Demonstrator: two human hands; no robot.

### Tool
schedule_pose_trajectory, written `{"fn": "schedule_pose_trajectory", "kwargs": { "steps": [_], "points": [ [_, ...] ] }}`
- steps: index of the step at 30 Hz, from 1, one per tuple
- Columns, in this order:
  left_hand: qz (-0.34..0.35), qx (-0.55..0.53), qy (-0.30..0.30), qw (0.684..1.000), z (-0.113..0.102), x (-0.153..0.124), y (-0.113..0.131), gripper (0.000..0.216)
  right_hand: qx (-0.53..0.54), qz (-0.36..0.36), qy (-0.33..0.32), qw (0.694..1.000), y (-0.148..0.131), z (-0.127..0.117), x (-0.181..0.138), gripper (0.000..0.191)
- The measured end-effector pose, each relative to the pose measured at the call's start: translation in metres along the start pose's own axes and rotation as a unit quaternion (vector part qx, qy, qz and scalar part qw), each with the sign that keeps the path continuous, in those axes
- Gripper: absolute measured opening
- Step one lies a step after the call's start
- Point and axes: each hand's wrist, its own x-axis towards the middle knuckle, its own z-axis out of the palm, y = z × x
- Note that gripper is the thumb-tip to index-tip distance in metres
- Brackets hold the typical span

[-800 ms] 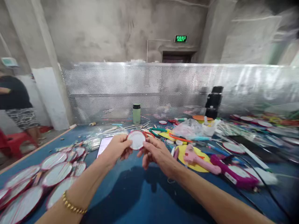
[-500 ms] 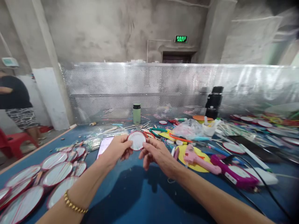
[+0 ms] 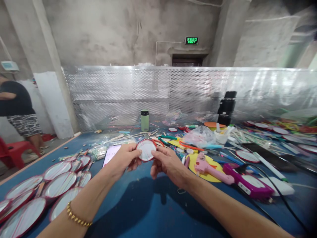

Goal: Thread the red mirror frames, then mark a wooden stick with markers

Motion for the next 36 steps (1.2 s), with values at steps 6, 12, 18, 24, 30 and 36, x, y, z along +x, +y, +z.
{"fn": "schedule_pose_trajectory", "kwargs": {
  "steps": [6,12,18,24,30,36],
  "points": [
    [-0.002,0.013,-0.038,0.999,-0.008,-0.002,0.004,0.024,0.03,0.007,-0.028,0.999,-0.012,-0.002,-0.003,0.034],
    [-0.004,0.036,-0.102,0.994,-0.011,-0.007,0.009,0.027,0.023,-0.012,0.022,0.999,-0.011,-0.013,0.003,0.025],
    [0.041,0.139,-0.204,0.968,-0.011,-0.013,0.013,0.024,-0.036,-0.047,0.038,0.998,-0.021,-0.029,0.005,0.017],
    [0.074,0.212,-0.175,0.959,-0.004,-0.009,0.003,0.023,-0.14,-0.052,-0.021,0.989,-0.028,-0.035,0.002,0.017],
    [0.099,0.226,-0.164,0.955,-0.002,-0.006,-0.003,0.027,-0.179,-0.045,-0.075,0.98,-0.028,-0.03,-0.004,0.013],
    [0.106,0.189,-0.179,0.96,-0.004,0.0,-0.008,0.022,-0.231,-0.059,-0.1,0.966,-0.037,-0.024,-0.015,0.01]
  ]
}}
